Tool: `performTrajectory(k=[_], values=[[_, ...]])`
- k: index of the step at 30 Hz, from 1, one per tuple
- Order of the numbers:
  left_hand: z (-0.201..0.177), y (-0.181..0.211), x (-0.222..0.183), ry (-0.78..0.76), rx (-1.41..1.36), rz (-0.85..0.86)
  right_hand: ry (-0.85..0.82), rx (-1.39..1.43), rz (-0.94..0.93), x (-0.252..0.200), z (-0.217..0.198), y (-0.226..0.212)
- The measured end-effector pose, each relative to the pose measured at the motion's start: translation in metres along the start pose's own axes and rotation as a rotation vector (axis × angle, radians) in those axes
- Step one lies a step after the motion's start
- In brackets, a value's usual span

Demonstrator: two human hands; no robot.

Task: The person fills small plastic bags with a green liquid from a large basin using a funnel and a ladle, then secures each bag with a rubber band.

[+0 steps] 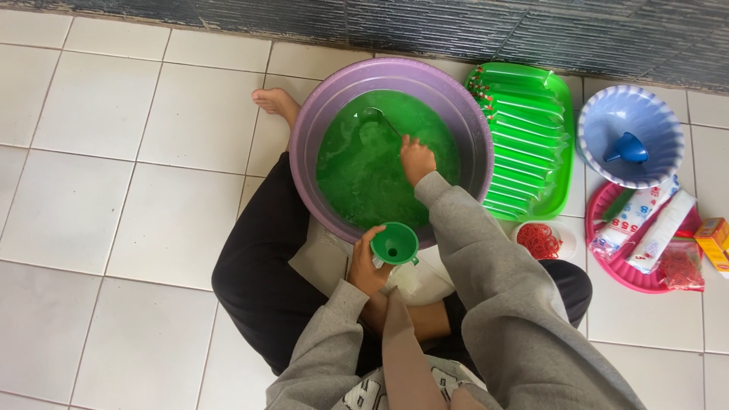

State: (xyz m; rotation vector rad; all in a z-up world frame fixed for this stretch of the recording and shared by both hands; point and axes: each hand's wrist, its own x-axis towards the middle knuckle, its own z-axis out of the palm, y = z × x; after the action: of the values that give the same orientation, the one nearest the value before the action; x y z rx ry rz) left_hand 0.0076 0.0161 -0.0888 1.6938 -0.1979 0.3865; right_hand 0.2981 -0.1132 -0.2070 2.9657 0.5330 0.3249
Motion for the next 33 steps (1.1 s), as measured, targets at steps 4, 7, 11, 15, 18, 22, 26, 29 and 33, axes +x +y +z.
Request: performTrajectory(k=[4,7,11,15,18,22,26,29,33], values=[[0.0,0.002,0.002,-0.015,-0.018,-0.002,0.065,0.085,-0.069,-0.005,-0.008,-0.012],[0.001,-0.004,-0.003,-0.026,0.022,-0.05,0.036,0.17,-0.155,-0.016,-0.014,-0.014],[0.0,-0.005,0.001,-0.011,-0.046,-0.022,0.009,0.189,-0.318,-0.027,-0.036,-0.011],[0.0,-0.013,-0.001,-0.02,-0.038,-0.004,0.093,0.117,-0.499,-0.056,-0.073,-0.009],[-0.003,-0.008,0.003,-0.038,-0.091,0.03,0.067,0.111,-0.561,-0.082,-0.078,0.007],[-0.002,-0.011,0.003,-0.023,-0.077,0.081,-0.081,0.126,-0.551,-0.102,-0.112,0.047],[-0.001,-0.015,0.005,-0.024,-0.044,0.14,-0.288,0.073,-0.446,-0.112,-0.119,0.093],[-0.001,-0.017,0.006,-0.02,-0.021,0.141,-0.276,-0.063,-0.341,-0.112,-0.121,0.122],[-0.001,-0.012,0.005,-0.026,-0.001,0.099,-0.139,-0.249,-0.176,-0.109,-0.112,0.144]])
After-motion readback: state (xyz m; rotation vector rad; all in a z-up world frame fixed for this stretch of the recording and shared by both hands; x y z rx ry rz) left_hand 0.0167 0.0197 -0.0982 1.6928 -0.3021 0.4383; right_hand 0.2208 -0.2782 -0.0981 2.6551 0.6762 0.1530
